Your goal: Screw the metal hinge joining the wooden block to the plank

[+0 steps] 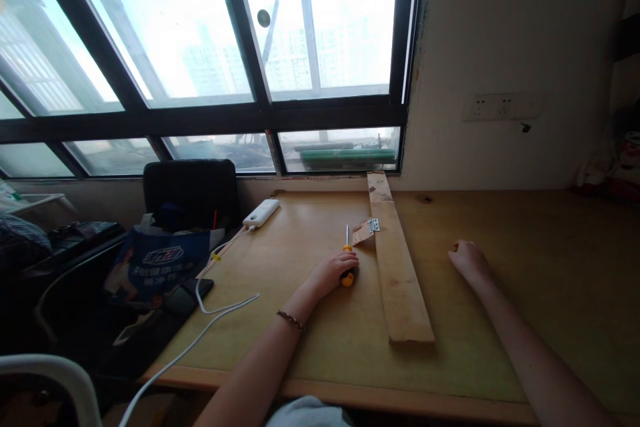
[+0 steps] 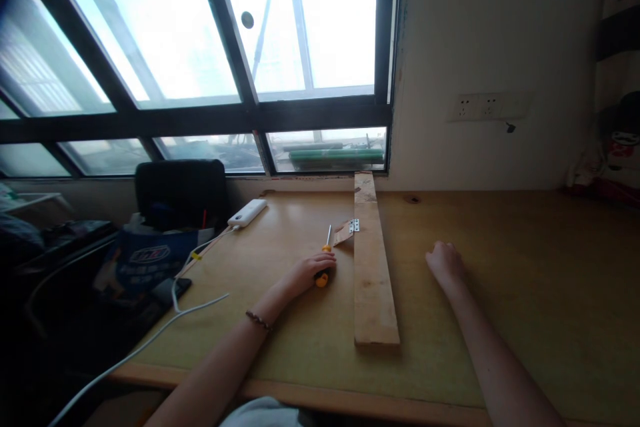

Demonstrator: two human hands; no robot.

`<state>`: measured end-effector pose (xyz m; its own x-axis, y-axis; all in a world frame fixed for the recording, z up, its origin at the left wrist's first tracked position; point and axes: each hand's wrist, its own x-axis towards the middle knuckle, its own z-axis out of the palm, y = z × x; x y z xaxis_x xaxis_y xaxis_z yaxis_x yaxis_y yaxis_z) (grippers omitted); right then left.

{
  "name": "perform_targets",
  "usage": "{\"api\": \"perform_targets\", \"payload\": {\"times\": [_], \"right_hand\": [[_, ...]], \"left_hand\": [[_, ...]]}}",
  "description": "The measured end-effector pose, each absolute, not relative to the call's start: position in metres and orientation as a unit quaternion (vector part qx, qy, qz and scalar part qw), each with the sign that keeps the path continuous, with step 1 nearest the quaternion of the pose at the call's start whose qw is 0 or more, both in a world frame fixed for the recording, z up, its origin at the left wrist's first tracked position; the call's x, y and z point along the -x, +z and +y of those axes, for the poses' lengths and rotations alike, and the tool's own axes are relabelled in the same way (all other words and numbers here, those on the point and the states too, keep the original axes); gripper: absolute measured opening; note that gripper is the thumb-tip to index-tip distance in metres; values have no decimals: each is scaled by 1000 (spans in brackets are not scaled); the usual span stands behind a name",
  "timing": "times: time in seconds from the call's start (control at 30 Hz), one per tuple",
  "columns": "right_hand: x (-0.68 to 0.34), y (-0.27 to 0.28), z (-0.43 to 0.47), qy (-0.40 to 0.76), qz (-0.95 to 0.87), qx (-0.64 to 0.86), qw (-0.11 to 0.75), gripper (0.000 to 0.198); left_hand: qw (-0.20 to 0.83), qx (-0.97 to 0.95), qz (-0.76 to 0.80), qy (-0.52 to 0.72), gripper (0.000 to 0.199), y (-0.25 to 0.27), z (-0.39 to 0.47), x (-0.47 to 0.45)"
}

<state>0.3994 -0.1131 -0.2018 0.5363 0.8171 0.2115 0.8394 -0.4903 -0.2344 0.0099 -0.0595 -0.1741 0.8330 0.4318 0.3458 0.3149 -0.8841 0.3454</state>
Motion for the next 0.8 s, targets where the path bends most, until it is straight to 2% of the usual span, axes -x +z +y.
{"api": "perform_targets", "payload": {"times": [0.1,0.2,0.57,0.8], "right_hand": [[-401,-203,-114,-21,-484,862,147,23],[-402,-202,-113,-12,-490,858,154,22],[-401,-211,-105,31,-526,807,268,20],[-403,-213,-104,29,-532,796,289,19]], "left_hand": [[160,-934,221,229,58,-180,-56,-6],[188,-919,234,256,61,-182,-55,-2],[203,-887,275,311,51,-176,-61,-3],[230,-871,281,332,48,-180,-59,-3]]}}
